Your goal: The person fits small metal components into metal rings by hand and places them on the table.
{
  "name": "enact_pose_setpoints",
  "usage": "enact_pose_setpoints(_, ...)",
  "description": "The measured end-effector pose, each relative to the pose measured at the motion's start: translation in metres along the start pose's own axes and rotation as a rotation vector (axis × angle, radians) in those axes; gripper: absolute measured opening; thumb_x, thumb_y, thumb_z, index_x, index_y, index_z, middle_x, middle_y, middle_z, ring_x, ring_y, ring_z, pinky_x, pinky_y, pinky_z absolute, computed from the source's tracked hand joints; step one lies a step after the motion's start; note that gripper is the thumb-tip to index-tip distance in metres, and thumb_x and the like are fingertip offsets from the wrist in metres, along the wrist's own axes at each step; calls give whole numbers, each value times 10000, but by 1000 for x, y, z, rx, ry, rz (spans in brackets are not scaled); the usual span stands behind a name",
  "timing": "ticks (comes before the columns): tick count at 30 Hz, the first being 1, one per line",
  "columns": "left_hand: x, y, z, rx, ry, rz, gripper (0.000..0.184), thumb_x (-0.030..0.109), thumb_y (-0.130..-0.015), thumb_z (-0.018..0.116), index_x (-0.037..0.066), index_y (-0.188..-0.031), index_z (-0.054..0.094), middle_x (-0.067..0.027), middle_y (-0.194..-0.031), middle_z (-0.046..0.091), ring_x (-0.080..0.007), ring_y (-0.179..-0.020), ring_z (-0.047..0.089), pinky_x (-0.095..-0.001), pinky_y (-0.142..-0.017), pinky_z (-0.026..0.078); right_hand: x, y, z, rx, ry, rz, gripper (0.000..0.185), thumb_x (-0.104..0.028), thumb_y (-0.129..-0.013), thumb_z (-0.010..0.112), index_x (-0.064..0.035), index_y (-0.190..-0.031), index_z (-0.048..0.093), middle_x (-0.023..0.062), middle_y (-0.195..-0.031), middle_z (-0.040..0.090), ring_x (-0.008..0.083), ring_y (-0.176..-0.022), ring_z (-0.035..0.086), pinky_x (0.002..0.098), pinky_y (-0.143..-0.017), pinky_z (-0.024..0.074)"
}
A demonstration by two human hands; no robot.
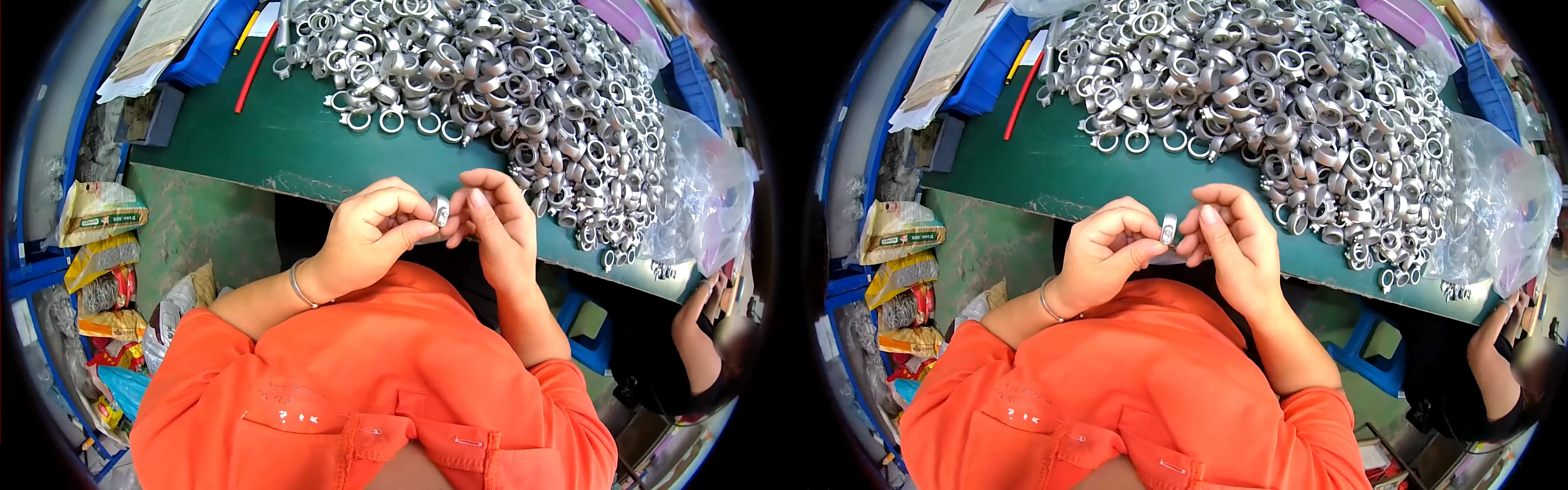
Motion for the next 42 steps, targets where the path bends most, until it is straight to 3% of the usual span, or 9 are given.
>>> enact_pose_setpoints(4,-1,0,1,-12,12,11,54,-51,-808,586,-15,-848,585,-36,-888,524,-44,-653,488,-172,-554,412,12,0,7,-85,82,137,263,-201,-953,428,12,-1086,503,48,-847,586,76,-664,550,194,-577,454)
enact_pose_setpoints(10,-11,2,0,56,212,-154,135,-38,-832,564,-26,-964,540,-71,-904,578,-84,-688,565,-198,-601,484,2,4,15,-78,53,-88,227,-14,-857,560,8,-1074,496,60,-928,565,123,-861,558,215,-709,471)
enact_pose_setpoints(12,-22,1,-2,32,352,-285,147,38,-880,524,-29,-1010,532,-77,-907,601,-115,-721,600,-229,-627,512,-24,10,16,-5,210,-484,278,7,-830,586,-3,-1087,481,80,-953,554,149,-925,537,240,-745,468)
enact_pose_setpoints(14,-27,1,1,17,423,-349,170,76,-904,505,-31,-1033,528,-80,-909,612,-130,-737,618,-244,-640,526,-30,11,10,25,257,-561,279,33,-762,619,-7,-1025,536,99,-958,569,201,-948,539,279,-758,475)
enact_pose_setpoints(16,-29,2,6,53,613,-413,199,109,-914,495,-22,-1058,536,-90,-949,607,-139,-773,618,-256,-651,532,-50,28,47,-146,997,-1024,254,30,-678,642,-4,-925,593,114,-973,575,257,-901,559,328,-750,484)
enact_pose_setpoints(21,-40,6,4,27,694,-545,166,154,-908,491,35,-1013,541,-55,-837,578,-126,-712,574,-202,-480,443,-55,11,32,10,1046,-942,260,101,-636,546,7,-876,581,145,-924,575,297,-777,572,347,-655,489)
enact_pose_setpoints(27,-37,8,3,46,660,-533,68,115,-881,534,62,-866,494,-7,-695,473,-66,-567,428,-170,-429,304,-28,-37,25,134,1606,-549,238,-137,-750,620,-18,-941,542,108,-769,524,274,-695,580,352,-558,489)
enact_pose_setpoints(36,-35,5,-7,116,497,-443,99,60,-872,544,12,-959,543,-15,-716,522,-50,-558,451,-174,-426,348,-27,-13,23,-97,865,-502,119,11,-734,642,-12,-834,580,106,-751,541,259,-665,555,318,-581,455)
enact_pose_setpoints(42,-32,5,-3,58,427,-419,117,70,-848,598,-31,-906,585,-16,-752,549,-47,-568,464,-170,-463,382,-27,-1,27,-182,757,-506,133,70,-732,623,-8,-835,591,113,-828,600,251,-739,604,295,-638,491)
Point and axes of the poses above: each hand's wrist, its own y-axis away from the middle knuckle, its own z-axis out of the palm, x = y × z, the point moved 8 cm from there along -y, towards the middle knuckle
